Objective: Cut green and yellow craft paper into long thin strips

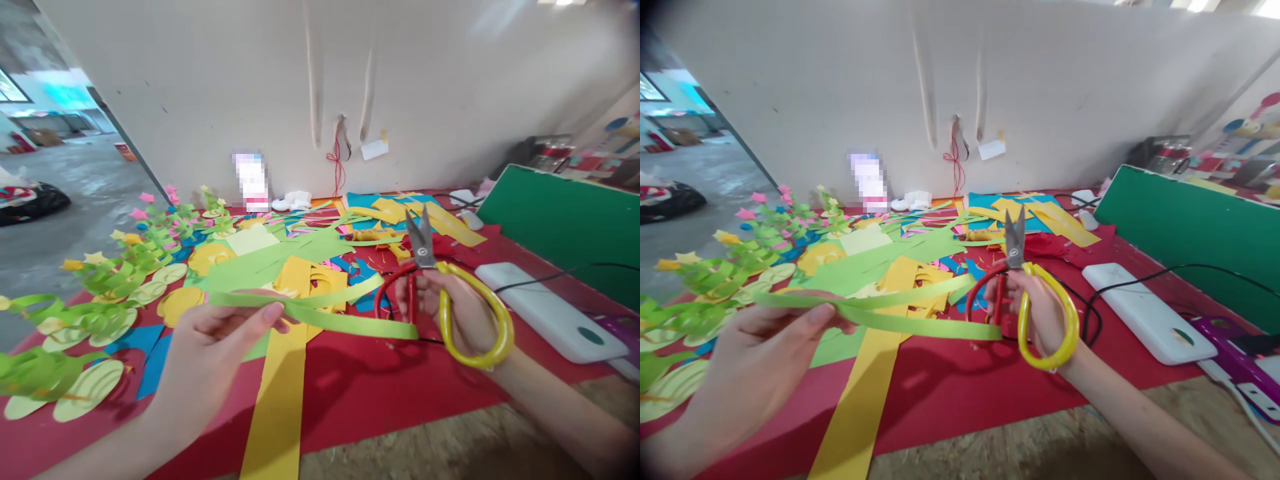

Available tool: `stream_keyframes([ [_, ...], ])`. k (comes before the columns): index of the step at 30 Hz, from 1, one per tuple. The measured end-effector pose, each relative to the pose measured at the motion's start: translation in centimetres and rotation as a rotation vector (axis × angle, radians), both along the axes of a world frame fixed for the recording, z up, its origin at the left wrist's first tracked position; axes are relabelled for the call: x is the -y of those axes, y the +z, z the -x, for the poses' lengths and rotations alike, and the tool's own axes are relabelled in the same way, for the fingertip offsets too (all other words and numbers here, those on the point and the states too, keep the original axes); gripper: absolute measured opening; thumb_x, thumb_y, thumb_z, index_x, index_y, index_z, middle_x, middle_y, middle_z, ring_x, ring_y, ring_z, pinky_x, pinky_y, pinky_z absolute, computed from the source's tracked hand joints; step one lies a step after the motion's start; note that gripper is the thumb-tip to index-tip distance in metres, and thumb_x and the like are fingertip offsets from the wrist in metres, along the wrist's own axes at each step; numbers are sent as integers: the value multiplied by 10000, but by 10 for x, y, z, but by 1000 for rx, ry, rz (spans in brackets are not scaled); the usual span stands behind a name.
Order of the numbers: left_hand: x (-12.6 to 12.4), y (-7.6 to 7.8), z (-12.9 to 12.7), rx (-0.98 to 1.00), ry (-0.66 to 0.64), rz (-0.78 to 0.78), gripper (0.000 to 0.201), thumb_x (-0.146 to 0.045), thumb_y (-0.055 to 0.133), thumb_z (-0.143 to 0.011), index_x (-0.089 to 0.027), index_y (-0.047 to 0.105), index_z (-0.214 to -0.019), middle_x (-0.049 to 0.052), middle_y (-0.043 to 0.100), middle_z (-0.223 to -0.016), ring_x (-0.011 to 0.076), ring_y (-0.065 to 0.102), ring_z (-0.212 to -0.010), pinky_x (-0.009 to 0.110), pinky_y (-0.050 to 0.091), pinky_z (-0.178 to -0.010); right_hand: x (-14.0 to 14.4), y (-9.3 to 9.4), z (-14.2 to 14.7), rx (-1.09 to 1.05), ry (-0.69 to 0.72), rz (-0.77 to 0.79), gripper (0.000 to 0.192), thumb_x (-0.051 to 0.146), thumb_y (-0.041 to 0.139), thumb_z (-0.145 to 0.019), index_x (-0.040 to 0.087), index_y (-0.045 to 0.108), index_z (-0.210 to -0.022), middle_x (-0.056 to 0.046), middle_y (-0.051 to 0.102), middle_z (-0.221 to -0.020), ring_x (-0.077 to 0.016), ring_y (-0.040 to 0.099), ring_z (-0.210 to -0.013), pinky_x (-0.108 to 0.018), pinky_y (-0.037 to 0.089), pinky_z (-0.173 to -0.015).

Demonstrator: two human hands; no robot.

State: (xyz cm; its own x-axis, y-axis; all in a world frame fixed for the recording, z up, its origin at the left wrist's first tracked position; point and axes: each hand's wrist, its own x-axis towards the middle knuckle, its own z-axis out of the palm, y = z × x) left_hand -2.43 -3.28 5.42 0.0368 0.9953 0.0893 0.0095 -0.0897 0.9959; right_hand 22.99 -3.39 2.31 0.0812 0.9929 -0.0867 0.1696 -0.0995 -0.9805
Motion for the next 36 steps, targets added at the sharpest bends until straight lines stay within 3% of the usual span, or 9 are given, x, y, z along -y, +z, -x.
stream_keyframes([
  [3, -3, 15, 6, 167, 60, -85, 101, -195, 650, -691, -289, 670, -661, -107, 660, -614, 88, 590, -585, 145, 493, -584, -9, 4, -22, 490, -105, 22, 445, 478, 180, -813, 185, 462, -633, -66, 589, -624, -171, 565, -531, -287, 441, -507],
  [7, -7, 28, 12, 360, 24, -172, 255, -227, 402, -867, -252, 599, -708, -110, 593, -722, 73, 530, -744, 139, 459, -724, -16, -1, -51, 892, -205, 92, 335, 508, 398, -729, 201, 480, -621, -77, 555, -571, -256, 565, -604, -352, 389, -564],
  [11, -14, 27, 12, 351, -146, 14, 304, -209, 317, -873, -199, 526, -651, -34, 533, -694, 124, 535, -700, 202, 482, -639, -15, -10, -60, 1166, -207, 215, 362, 489, 380, -743, 171, 546, -698, -133, 570, -587, -333, 575, -639, -397, 349, -552],
  [16, -16, 19, 7, 364, -246, 286, 281, -225, 300, -861, -181, 488, -657, -14, 547, -627, 143, 583, -511, 240, 470, -524, -13, -1, -59, 1263, -113, 199, 350, 509, 448, -705, 182, 568, -733, -117, 606, -699, -313, 579, -678, -376, 375, -556],
  [21, 0, 8, 0, 347, -461, 493, 314, -318, 290, -869, -175, 457, -644, -39, 474, -463, 47, 345, -247, 160, 267, -306, 0, 27, -22, 910, 55, -280, 275, 436, 503, -740, 209, 594, -867, -69, 598, -940, -221, 555, -824, -328, 415, -717],
  [25, 17, -1, -12, 92, -583, 578, 312, -348, 350, -846, -169, 444, -608, -55, 384, -363, 39, 241, -272, 148, 155, -294, 21, 36, 34, 221, 437, -19, 294, 409, 509, -757, 187, 575, -938, -28, 599, -759, -122, 549, -625, -222, 443, -560],
  [27, 23, -3, -17, 2, -599, 604, 265, -372, 418, -812, -181, 445, -631, -67, 371, -349, 46, 244, -291, 149, 153, -310, 27, 35, 54, 26, 498, 75, 244, 370, 562, -723, 161, 570, -849, 2, 561, -662, -70, 486, -502, -177, 401, -462],
  [32, 24, 0, -17, -72, -601, 572, 252, -400, 472, -783, -181, 472, -658, -77, 405, -394, 45, 306, -324, 134, 216, -331, 25, 37, 70, -79, 446, 136, 200, 347, 572, -711, 154, 522, -725, 45, 512, -543, -34, 428, -374, -144, 359, -354],
  [36, 13, 5, -5, -68, -700, 473, 232, -421, 476, -788, -193, 478, -830, -62, 522, -504, 52, 441, -381, 128, 324, -384, 15, 49, 58, -130, 341, 31, 168, 298, 586, -713, 147, 511, -707, 27, 541, -549, -51, 470, -373, -144, 382, -332],
])
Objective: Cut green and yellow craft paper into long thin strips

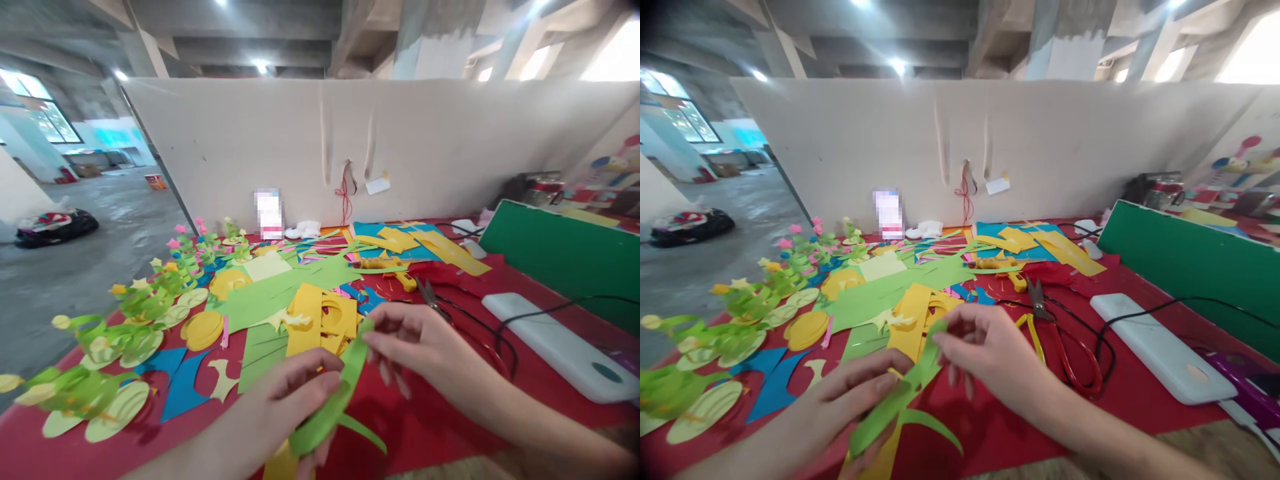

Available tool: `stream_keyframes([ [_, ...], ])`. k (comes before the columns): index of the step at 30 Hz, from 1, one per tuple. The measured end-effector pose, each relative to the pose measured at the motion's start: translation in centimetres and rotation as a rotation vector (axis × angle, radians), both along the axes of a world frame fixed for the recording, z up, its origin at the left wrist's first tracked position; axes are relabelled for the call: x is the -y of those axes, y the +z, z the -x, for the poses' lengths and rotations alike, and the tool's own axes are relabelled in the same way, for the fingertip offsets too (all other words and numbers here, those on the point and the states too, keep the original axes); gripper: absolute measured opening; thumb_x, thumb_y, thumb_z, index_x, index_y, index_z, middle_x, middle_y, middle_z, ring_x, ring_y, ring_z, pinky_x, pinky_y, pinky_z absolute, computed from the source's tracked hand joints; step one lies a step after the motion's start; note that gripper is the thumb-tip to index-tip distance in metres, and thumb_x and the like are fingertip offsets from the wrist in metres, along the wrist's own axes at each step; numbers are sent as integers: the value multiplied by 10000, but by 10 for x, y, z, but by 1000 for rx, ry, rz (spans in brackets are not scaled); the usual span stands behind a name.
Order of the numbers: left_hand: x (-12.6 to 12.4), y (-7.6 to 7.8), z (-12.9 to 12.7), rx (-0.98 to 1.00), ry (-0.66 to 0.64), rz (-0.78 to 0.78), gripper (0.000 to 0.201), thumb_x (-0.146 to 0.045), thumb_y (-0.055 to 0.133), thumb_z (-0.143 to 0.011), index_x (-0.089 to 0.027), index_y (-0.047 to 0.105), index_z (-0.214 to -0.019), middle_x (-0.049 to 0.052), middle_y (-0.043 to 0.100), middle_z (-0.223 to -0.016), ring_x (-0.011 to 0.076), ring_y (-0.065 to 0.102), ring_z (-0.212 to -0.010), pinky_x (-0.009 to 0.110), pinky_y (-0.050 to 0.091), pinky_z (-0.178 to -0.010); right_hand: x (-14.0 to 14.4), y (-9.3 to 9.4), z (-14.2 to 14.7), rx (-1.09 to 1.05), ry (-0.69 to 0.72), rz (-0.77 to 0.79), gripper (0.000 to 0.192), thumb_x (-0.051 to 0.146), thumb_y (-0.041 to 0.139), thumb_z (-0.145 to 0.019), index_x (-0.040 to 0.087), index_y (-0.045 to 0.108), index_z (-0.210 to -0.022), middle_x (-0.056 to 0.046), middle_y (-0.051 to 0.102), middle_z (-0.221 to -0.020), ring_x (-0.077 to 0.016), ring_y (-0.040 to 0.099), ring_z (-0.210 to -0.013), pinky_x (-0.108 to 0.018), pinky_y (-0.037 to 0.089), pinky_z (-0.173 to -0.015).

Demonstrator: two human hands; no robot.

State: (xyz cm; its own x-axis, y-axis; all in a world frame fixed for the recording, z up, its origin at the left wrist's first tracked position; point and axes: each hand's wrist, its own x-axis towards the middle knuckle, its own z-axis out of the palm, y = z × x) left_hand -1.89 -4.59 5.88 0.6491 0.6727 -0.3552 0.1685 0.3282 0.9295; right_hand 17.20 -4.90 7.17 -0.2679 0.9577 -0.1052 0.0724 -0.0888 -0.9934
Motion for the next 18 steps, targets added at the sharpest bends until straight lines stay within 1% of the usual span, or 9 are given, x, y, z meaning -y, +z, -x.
stream_keyframes([
  [2, -8, 2, 6, -37, -59, -25, 229, -403, 476, -796, -197, 450, -893, -68, 523, -492, 53, 437, -351, 131, 320, -360, -5, 4, -12, -90, -108, -47, 156, 289, 574, -732, 151, 505, -709, 17, 552, -560, -61, 489, -391, -148, 397, -332],
  [4, -17, 4, 12, -116, -85, -112, 214, -390, 484, -797, -177, 460, -798, -71, 502, -478, 41, 419, -336, 131, 317, -358, -11, 5, -27, -173, -247, -80, 163, 299, 574, -736, 160, 493, -712, 12, 549, -573, -76, 507, -435, -149, 400, -331],
  [6, -27, 7, 18, -184, -100, -210, 270, -395, 472, -805, -160, 447, -675, -67, 492, -482, 33, 421, -347, 137, 331, -384, -17, 3, -44, -200, -370, -116, 165, 296, 588, -726, 167, 485, -708, 8, 542, -591, -90, 517, -488, -151, 396, -338],
  [9, -41, 12, 26, -235, -94, -279, 271, -400, 452, -814, -160, 465, -689, -71, 482, -493, 40, 430, -372, 154, 355, -426, -26, -4, -70, -171, -476, -161, 148, 283, 592, -717, 176, 492, -697, 1, 537, -619, -106, 522, -539, -166, 393, -363],
  [12, -52, 14, 32, -314, -59, -312, 283, -417, 435, -812, -161, 479, -701, -68, 474, -499, 52, 432, -382, 166, 352, -428, -35, -13, -93, -93, -533, -185, 135, 307, 559, -734, 193, 495, -704, -7, 524, -640, -116, 517, -548, -189, 391, -381],
  [13, -55, 12, 33, -345, -46, -330, 290, -421, 431, -811, -160, 480, -694, -67, 468, -496, 55, 430, -382, 169, 350, -429, -38, -16, -99, -2, -558, -231, 133, 320, 544, -740, 199, 496, -709, -14, 520, -655, -125, 516, -558, -208, 399, -397],
  [15, -58, 6, 32, -400, -41, -377, 288, -423, 417, -812, -161, 496, -723, -74, 440, -468, 60, 409, -368, 176, 343, -431, -42, -23, -103, 363, -653, -442, 141, 331, 528, -740, 201, 509, -792, -57, 533, -762, -180, 538, -665, -292, 452, -503],
  [17, -58, -6, 29, -439, -62, -433, 281, -416, 408, -813, -163, 517, -759, -81, 406, -431, 66, 387, -361, 180, 340, -444, -40, -31, -94, 749, -713, -695, 276, 312, 553, -713, 176, 506, -949, -122, 523, -959, -264, 510, -899, -409, 452, -718],
  [18, -56, -13, 26, -453, -83, -457, 280, -413, 405, -813, -165, 525, -765, -82, 395, -420, 68, 379, -360, 181, 337, -447, -37, -35, -85, 881, -672, -792, 373, 293, 568, -701, 158, 482, -1038, -142, 493, -1065, -289, 450, -1021, -445, 402, -832],
])
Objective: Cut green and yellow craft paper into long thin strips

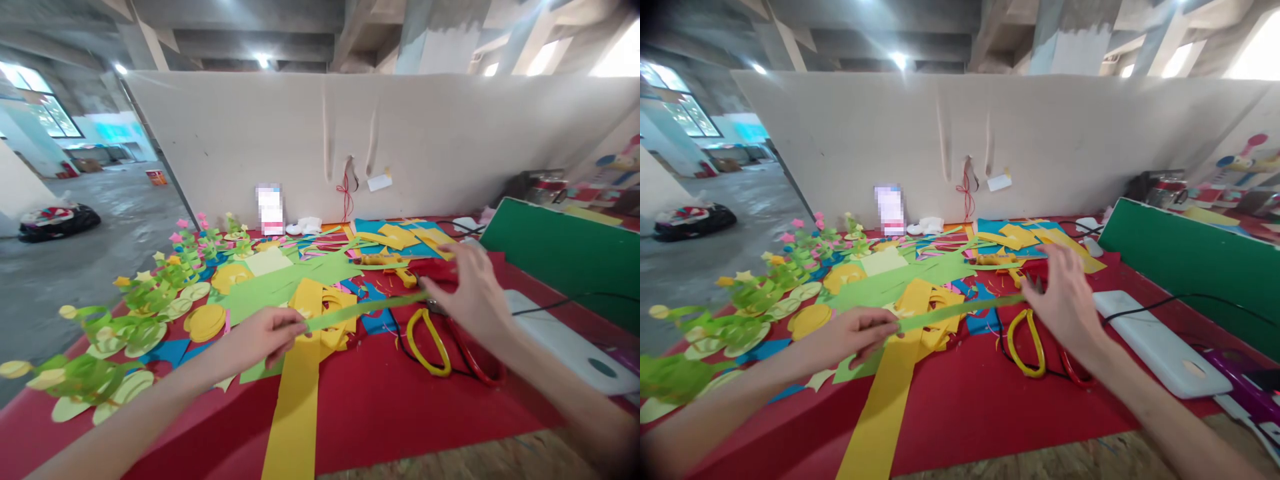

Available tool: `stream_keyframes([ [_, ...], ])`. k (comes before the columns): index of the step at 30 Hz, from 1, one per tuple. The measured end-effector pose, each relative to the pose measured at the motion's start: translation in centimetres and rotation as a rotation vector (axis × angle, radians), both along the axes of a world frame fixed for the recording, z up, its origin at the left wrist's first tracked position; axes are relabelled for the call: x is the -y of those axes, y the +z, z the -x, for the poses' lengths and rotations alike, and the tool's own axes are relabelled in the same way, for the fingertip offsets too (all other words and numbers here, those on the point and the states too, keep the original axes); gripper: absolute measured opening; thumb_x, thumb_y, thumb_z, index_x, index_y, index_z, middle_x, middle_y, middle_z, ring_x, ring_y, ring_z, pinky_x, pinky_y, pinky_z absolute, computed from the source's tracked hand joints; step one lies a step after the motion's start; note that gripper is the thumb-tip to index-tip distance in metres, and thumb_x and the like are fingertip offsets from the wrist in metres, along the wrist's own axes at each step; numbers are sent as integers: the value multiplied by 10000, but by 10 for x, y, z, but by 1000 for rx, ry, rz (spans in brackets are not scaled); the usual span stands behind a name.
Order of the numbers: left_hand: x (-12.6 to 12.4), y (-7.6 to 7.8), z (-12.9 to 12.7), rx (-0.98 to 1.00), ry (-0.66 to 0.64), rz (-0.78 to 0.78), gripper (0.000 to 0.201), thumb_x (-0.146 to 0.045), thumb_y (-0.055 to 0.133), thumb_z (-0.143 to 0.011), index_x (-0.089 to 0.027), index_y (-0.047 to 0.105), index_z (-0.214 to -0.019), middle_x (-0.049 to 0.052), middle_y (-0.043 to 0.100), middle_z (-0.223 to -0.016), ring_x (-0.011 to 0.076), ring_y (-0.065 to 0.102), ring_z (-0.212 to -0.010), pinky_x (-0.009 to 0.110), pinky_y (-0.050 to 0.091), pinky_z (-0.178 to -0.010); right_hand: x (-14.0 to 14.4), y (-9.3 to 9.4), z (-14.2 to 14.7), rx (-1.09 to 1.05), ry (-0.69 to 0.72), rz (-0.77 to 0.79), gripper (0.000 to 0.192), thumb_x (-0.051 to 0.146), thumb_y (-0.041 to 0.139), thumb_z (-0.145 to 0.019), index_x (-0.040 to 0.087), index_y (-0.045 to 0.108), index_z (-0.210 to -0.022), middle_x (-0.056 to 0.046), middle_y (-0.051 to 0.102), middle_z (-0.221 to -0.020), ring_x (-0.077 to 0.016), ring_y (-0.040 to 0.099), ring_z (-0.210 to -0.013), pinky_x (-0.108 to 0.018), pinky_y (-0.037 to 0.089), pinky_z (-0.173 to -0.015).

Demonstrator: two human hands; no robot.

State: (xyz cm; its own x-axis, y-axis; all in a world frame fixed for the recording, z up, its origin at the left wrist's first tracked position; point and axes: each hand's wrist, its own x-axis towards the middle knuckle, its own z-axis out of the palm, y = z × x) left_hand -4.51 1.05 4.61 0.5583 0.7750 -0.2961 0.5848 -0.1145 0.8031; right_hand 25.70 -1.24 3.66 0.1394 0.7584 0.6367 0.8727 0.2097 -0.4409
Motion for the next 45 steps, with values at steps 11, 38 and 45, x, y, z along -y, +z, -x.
stream_keyframes([
  [11, 15, -19, -14, 53, 34, -21, 249, -390, 435, -794, -175, 562, -802, -73, 388, -408, 86, 373, -348, 189, 302, -402, 17, -32, 98, 516, 552, 396, 291, 116, 408, -800, 149, 492, -1077, -60, 611, -952, -178, 568, -855, -292, 462, -729],
  [38, 42, -42, -20, 132, -296, -557, 297, -215, 246, -863, -190, 533, -934, 45, 653, -735, 117, 562, -556, 180, 401, -524, -168, -35, 133, 737, 578, 326, 253, 285, 466, -832, 128, 513, -1024, -59, 554, -988, -161, 549, -858, -362, 463, -733],
  [45, 44, -44, -21, 124, -262, -560, 285, -184, 267, -856, -197, 543, -930, 26, 646, -703, 114, 582, -592, 161, 415, -529, -184, -29, 128, 702, 439, 511, 280, 289, 466, -832, 138, 495, -1066, -70, 541, -1031, -162, 550, -863, -353, 473, -722],
])
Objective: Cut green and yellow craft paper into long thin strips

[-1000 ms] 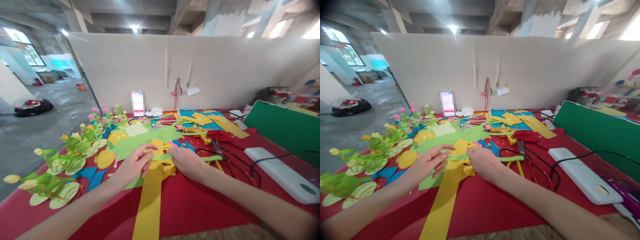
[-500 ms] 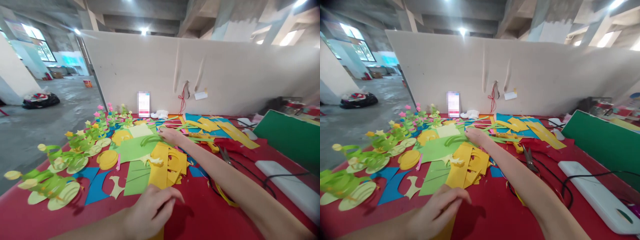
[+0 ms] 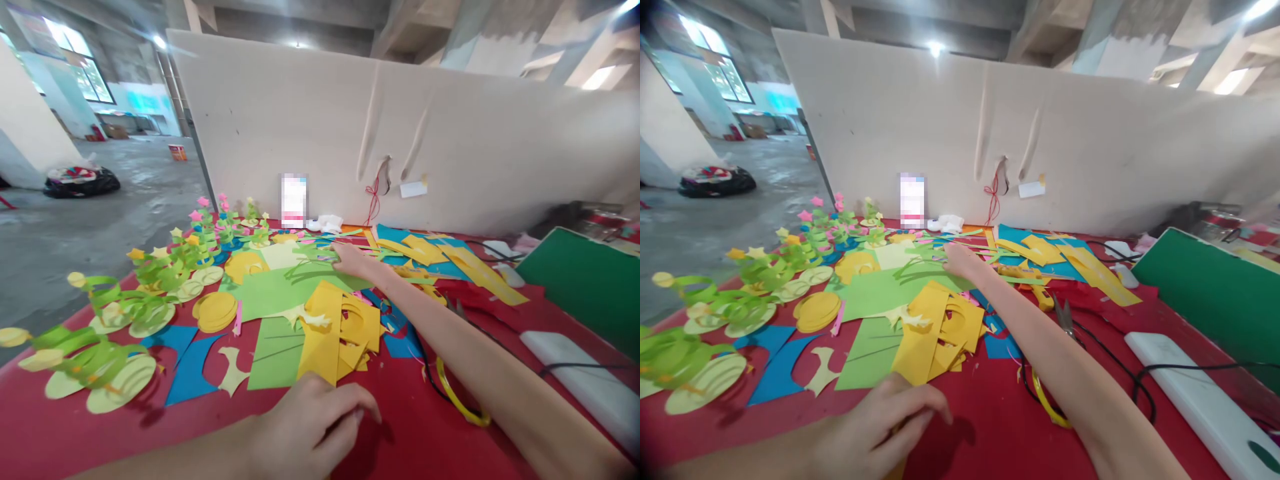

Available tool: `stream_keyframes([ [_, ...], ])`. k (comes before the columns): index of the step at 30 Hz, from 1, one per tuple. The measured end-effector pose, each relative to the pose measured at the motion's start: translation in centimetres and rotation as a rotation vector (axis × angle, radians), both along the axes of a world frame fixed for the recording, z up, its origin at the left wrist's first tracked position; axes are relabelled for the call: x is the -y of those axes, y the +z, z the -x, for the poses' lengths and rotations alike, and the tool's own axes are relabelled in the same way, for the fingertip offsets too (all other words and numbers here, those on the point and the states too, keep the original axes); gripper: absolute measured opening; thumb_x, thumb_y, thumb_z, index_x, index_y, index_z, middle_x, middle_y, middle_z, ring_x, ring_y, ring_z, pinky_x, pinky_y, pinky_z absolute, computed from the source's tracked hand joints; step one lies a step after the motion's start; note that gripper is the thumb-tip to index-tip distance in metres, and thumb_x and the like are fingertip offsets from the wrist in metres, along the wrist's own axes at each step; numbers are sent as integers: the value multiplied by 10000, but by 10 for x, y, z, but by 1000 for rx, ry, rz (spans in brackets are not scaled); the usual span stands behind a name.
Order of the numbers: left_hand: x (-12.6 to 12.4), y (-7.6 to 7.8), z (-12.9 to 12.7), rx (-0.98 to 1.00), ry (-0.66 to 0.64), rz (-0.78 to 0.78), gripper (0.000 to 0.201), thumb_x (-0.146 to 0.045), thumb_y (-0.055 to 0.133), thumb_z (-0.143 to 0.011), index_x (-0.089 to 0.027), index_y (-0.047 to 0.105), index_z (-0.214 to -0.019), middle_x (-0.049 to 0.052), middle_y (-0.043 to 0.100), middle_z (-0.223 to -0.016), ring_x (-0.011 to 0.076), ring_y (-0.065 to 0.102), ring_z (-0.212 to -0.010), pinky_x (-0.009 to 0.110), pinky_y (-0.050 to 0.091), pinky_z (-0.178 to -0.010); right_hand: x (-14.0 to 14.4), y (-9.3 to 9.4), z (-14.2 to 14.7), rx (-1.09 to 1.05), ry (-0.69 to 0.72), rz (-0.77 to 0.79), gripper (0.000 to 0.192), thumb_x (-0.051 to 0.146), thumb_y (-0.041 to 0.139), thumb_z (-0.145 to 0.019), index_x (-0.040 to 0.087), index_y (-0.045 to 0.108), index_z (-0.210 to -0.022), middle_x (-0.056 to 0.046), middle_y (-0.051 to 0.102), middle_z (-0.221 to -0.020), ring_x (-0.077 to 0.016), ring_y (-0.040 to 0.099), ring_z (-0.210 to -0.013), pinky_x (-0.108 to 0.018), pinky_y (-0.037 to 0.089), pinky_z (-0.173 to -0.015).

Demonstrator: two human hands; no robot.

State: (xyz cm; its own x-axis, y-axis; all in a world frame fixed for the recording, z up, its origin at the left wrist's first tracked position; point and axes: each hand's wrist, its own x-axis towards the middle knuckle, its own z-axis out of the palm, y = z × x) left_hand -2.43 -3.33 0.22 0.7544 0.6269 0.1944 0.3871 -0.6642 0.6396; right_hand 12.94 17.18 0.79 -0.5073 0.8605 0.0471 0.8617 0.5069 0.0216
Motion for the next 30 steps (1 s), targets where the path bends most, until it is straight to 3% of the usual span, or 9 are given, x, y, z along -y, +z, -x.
stream_keyframes([
  [4, -2, 0, -1, 53, -58, -58, 251, -111, 328, -821, -188, 545, -921, 0, 646, -679, 96, 602, -620, 140, 432, -623, 2, 5, 4, 87, -36, 76, 243, 291, 462, -834, 144, 527, -1016, -66, 552, -1014, -152, 550, -851, -344, 470, -729],
  [8, -2, 1, -1, 47, -70, -75, 245, -96, 343, -809, -184, 541, -924, -2, 655, -691, 100, 616, -618, 139, 430, -601, 7, 8, 9, 104, -52, 61, 266, 289, 475, -827, 138, 514, -1042, -76, 535, -1052, -174, 535, -908, -375, 452, -768],
  [17, -2, -3, -1, 12, -168, -42, 257, -81, 316, -805, -174, 504, -953, 5, 661, -723, 110, 615, -603, 164, 407, -555, -7, -1, 2, -64, -41, 195, 254, 289, 477, -825, 142, 521, -1028, -66, 542, -1038, -171, 537, -900, -379, 452, -765],
  [23, -3, -4, -1, 2, -169, -57, 253, -92, 310, -809, -175, 498, -956, 3, 643, -670, 109, 601, -574, 169, 401, -543, -18, 9, -7, -422, -84, 356, 235, 291, 481, -824, 124, 539, -978, -50, 567, -960, -151, 558, -819, -340, 473, -706],
  [27, -3, -4, -1, -17, -160, -69, 256, -92, 310, -808, -178, 501, -955, -2, 630, -630, 112, 590, -543, 177, 394, -526, -21, 32, -16, -802, -113, 419, 222, 308, 463, -834, 109, 554, -874, -13, 582, -772, -93, 554, -629, -260, 475, -576],
  [30, -3, -3, -1, -14, -169, -60, 260, -80, 320, -797, -176, 503, -955, -3, 634, -638, 107, 588, -539, 172, 394, -524, -21, 53, -20, -1125, -157, 367, 279, 359, 452, -831, 111, 537, -735, 28, 529, -610, -58, 494, -496, -209, 432, -486],
])
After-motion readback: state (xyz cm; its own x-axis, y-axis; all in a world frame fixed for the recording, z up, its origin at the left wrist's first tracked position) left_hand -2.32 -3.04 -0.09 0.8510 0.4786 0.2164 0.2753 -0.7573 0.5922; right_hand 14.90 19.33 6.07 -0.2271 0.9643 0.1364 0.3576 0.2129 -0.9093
